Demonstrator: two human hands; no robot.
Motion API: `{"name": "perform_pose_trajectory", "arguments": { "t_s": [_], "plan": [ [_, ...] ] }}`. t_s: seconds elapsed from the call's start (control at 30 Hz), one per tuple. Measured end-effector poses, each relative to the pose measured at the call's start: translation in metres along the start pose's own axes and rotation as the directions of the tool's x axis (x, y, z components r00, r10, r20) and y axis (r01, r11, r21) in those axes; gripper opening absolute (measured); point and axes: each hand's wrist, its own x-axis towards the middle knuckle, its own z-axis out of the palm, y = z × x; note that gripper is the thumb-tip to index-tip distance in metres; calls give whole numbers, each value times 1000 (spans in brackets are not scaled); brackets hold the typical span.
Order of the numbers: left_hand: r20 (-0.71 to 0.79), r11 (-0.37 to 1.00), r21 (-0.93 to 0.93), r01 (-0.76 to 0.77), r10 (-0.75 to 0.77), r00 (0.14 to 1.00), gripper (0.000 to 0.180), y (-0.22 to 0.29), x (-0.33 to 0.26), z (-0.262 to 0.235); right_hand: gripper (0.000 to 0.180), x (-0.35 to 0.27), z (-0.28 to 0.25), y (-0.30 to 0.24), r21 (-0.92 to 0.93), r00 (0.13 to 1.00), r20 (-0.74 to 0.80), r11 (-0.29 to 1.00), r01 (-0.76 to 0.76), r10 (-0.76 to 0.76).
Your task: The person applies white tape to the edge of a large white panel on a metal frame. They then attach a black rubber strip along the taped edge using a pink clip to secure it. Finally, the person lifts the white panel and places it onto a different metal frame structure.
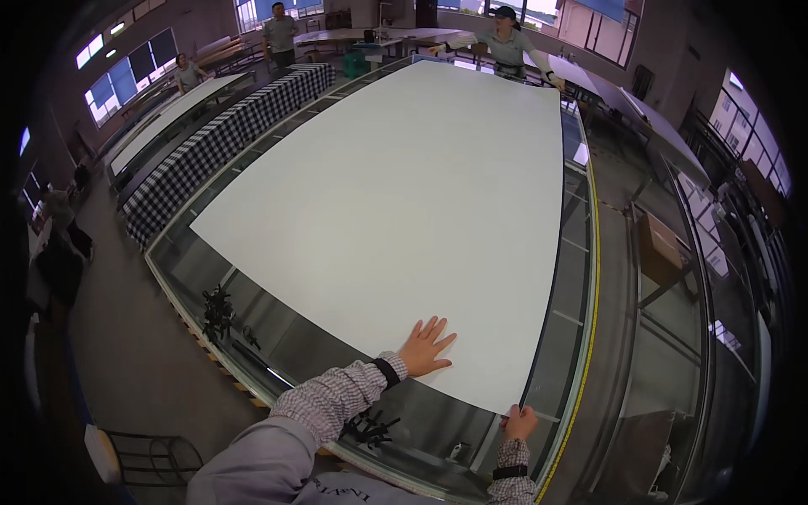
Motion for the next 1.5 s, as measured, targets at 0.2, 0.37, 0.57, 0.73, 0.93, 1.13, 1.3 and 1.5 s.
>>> {"name": "perform_pose_trajectory", "arguments": {
  "t_s": [0.2, 0.37, 0.57, 0.73, 0.93, 1.13, 1.3, 1.5],
  "plan": [
    [434, 995, 83, 63, -93, 896, 76, 7, 26, -27, 37, -5, -11, -1, -182, 1000, -5, 983, -28, 27],
    [123, 923, -343, 172, -138, 983, 60, -9, 18, -61, 39, -18, -27, 6, -281, 994, 100, 960, -6, 36],
    [-314, 843, -526, 114, -317, 895, 31, 30, -121, -127, 26, -21, -71, 36, -213, 957, 279, 966, 144, -81],
    [-468, 810, -500, 308, -551, 691, 13, 74, -247, -65, 7, -25, -73, 53, -67, 879, 427, 963, 262, -210],
    [-425, 699, -555, 451, -704, 569, 40, 149, -284, -5, 10, -54, -68, 64, -120, 791, 511, 884, 452, -335],
    [-511, 780, -405, 477, -626, 589, 56, 126, -250, 26, 16, -54, -64, 92, -110, 653, 490, 703, 703, -577],
    [-446, 803, -416, 426, -589, 675, 46, 127, -225, 31, 13, -76, -85, 86, -116, 658, 496, 707, 698, -567],
    [-473, 699, -619, 358, -697, 539, 38, 152, -231, 23, 9, -84, -84, 87, 27, 739, 428, 824, 565, -521]
  ]
}}
